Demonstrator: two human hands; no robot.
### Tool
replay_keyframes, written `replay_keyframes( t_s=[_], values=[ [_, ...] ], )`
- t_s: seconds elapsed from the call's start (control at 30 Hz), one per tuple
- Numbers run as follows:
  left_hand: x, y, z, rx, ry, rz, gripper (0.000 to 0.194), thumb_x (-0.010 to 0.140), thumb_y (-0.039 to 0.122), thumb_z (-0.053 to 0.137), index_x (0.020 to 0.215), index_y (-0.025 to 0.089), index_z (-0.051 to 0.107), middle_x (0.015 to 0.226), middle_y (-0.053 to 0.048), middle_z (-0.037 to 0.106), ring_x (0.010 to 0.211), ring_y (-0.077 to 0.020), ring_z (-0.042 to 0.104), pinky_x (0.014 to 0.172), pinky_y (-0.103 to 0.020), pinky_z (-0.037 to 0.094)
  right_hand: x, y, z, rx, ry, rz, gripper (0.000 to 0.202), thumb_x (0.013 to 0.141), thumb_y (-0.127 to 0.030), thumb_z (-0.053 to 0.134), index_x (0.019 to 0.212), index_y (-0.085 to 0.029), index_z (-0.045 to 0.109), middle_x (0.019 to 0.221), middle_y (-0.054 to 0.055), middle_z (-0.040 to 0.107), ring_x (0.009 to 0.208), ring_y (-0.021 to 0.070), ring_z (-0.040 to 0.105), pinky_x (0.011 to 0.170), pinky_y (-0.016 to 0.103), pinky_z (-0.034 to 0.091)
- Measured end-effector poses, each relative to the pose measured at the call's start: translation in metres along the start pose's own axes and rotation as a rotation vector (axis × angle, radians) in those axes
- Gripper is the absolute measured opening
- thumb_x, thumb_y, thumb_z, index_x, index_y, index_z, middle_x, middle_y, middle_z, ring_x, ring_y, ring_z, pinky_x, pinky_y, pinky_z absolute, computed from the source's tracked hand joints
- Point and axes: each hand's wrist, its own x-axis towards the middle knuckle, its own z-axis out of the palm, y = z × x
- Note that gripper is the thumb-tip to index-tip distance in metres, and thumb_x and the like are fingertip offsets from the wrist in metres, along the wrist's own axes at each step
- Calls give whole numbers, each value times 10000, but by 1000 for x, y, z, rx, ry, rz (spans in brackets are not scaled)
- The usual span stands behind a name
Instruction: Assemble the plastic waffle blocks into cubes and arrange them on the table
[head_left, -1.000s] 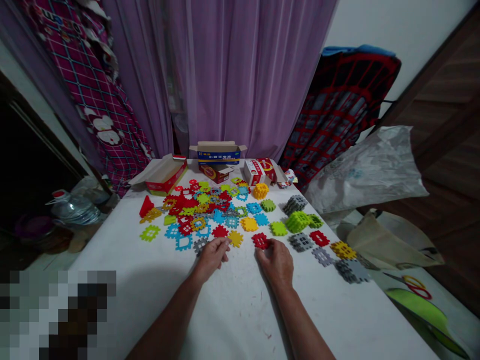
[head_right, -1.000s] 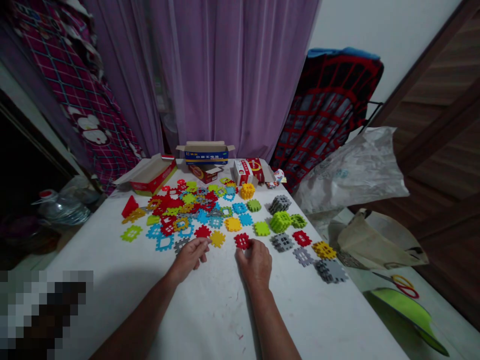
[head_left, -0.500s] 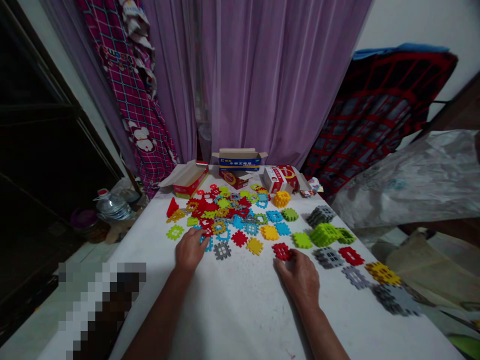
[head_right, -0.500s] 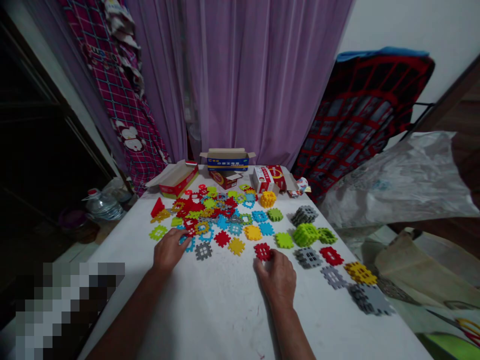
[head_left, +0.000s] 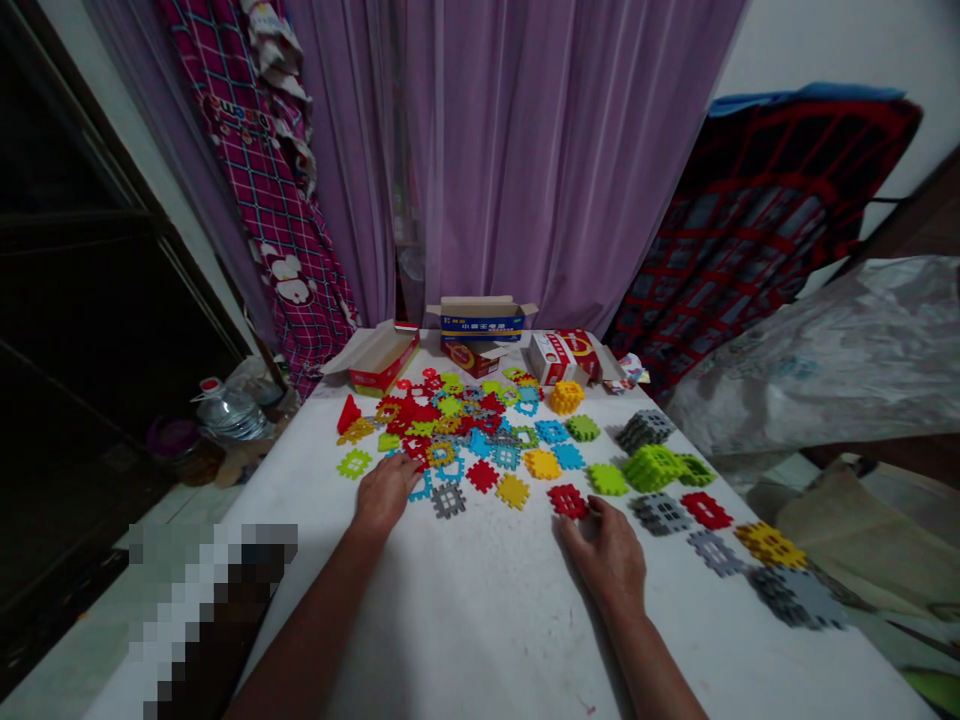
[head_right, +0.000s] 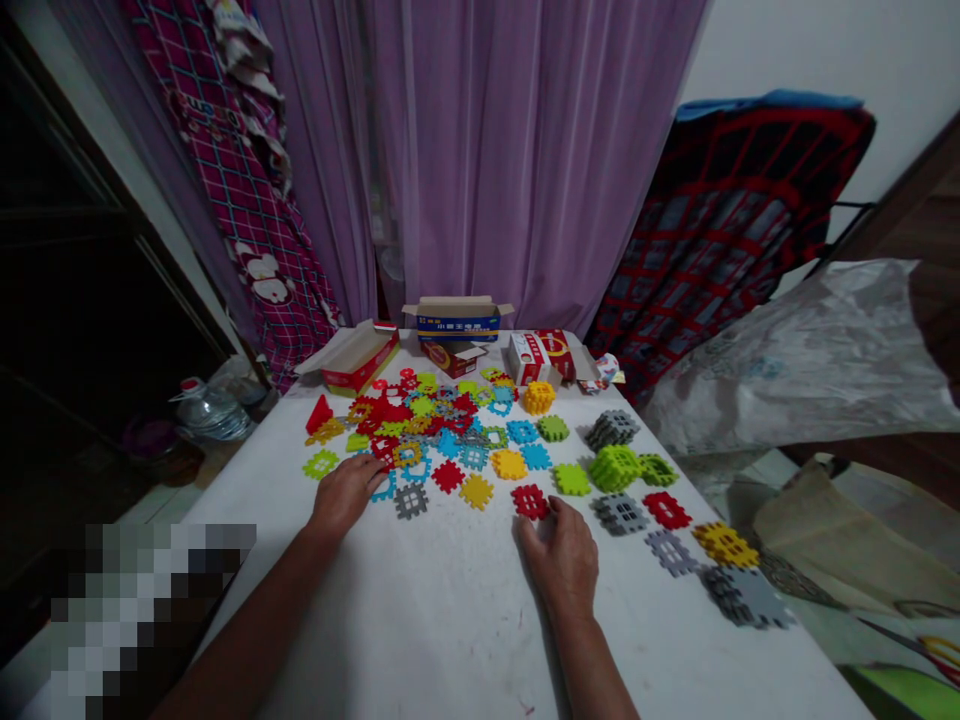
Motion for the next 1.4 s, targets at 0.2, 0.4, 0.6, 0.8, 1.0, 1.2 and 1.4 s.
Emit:
replay_keyframes(
  t_s=[0.2, 0.4, 0.6, 0.8, 1.0, 1.2, 1.4],
  values=[
    [2, -5, 2, 45, 8, 70, 241, 933, 304, 511, 1074, 257, 700, 1094, -56, 669, 1019, -214, 606, 819, -295, 470, 0, 0, -1, 61, 11, 12, 633, 731, -600, 561, 1140, -118, 595, 1090, 164, 661, 967, 297, 620, 836, 420, 476],
    [0, -6, -3, 14, 38, 102, 224, 926, 278, 519, 1049, 254, 705, 1059, -49, 673, 998, -193, 609, 830, -281, 467, -1, 5, 2, 117, 47, 8, 598, 768, -598, 558, 1140, -130, 587, 1075, 159, 662, 917, 279, 627, 762, 397, 488],
    [-7, -13, 1, 6, 210, 38, 236, 933, 285, 500, 1040, 258, 709, 1089, -51, 672, 961, -188, 620, 808, -275, 482, -3, 2, 3, 115, 187, -194, 427, 867, -507, 481, 1053, -147, 616, 998, 137, 669, 885, 257, 618, 782, 393, 481],
    [-10, -22, 6, -80, 309, -24, 292, 953, 314, 449, 1082, 246, 702, 1046, -59, 707, 970, -197, 630, 845, -280, 486, -7, -8, -1, 93, 161, -393, 259, 907, -351, 470, 1018, -187, 638, 988, 98, 680, 917, 232, 613, 818, 371, 478],
    [-9, -21, 1, -446, 316, -200, 270, 900, 340, 497, 1023, 234, 712, 1027, -45, 737, 933, -196, 659, 855, -298, 496, -7, -11, -1, 63, 132, -404, 267, 912, -361, 459, 980, -194, 657, 977, 103, 687, 909, 238, 615, 796, 374, 487],
    [-8, -4, 7, -1115, 147, -404, 427, 685, 570, 640, 824, 171, 701, 728, -16, 715, 584, -135, 599, 553, -238, 471, -8, -12, -2, 19, 121, -431, 277, 918, -364, 449, 954, -196, 665, 969, 105, 685, 896, 237, 615, 779, 371, 494],
    [-8, 32, 6, -1348, -40, -432, 491, 548, 587, 742, 762, 152, 660, 666, 1, 670, 467, -73, 485, 458, -203, 368, -10, -18, 4, 34, 135, -475, 257, 920, -340, 460, 962, -191, 664, 966, 103, 682, 900, 229, 613, 787, 371, 499]
  ],
)
